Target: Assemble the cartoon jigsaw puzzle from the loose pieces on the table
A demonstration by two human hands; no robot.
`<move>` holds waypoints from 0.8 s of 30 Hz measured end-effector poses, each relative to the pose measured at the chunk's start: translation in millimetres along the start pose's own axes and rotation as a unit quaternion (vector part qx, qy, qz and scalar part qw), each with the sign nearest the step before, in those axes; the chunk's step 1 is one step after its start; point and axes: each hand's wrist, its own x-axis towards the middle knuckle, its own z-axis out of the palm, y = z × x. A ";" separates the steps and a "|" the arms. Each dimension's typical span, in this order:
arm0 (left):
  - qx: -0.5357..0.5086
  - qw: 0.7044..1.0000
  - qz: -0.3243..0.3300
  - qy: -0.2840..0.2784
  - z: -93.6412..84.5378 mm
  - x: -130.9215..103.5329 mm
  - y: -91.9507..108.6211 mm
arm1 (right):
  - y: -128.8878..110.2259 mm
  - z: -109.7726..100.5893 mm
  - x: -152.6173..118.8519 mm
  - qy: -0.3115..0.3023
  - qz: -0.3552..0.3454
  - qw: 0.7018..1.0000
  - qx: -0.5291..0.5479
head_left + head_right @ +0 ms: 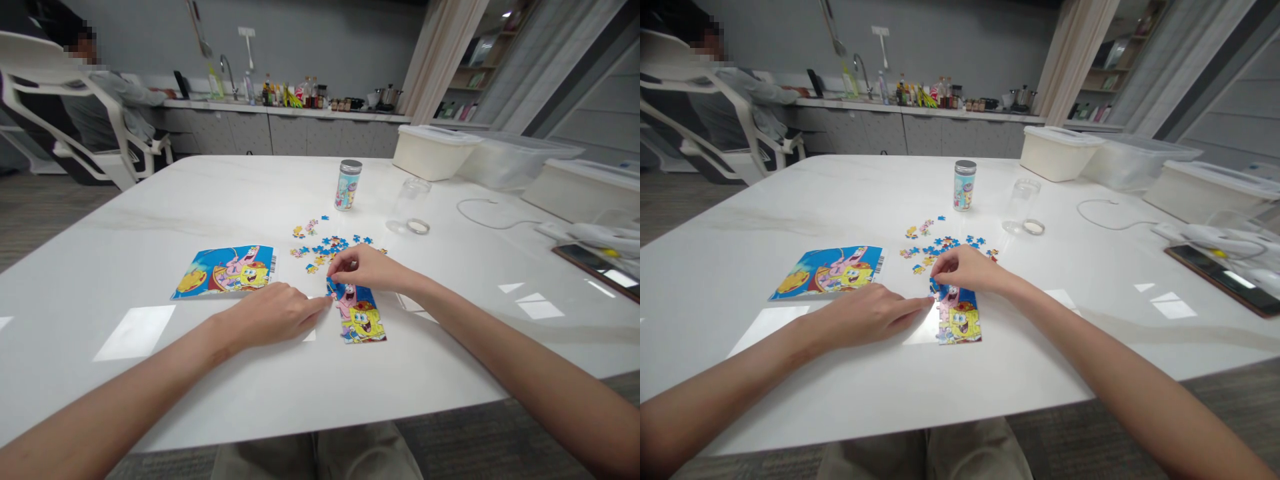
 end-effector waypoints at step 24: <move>0.053 0.998 0.015 0.006 -2.9 1.0 0.8 | 3.4 -1.2 0.6 0.027 -0.020 0.992 -0.119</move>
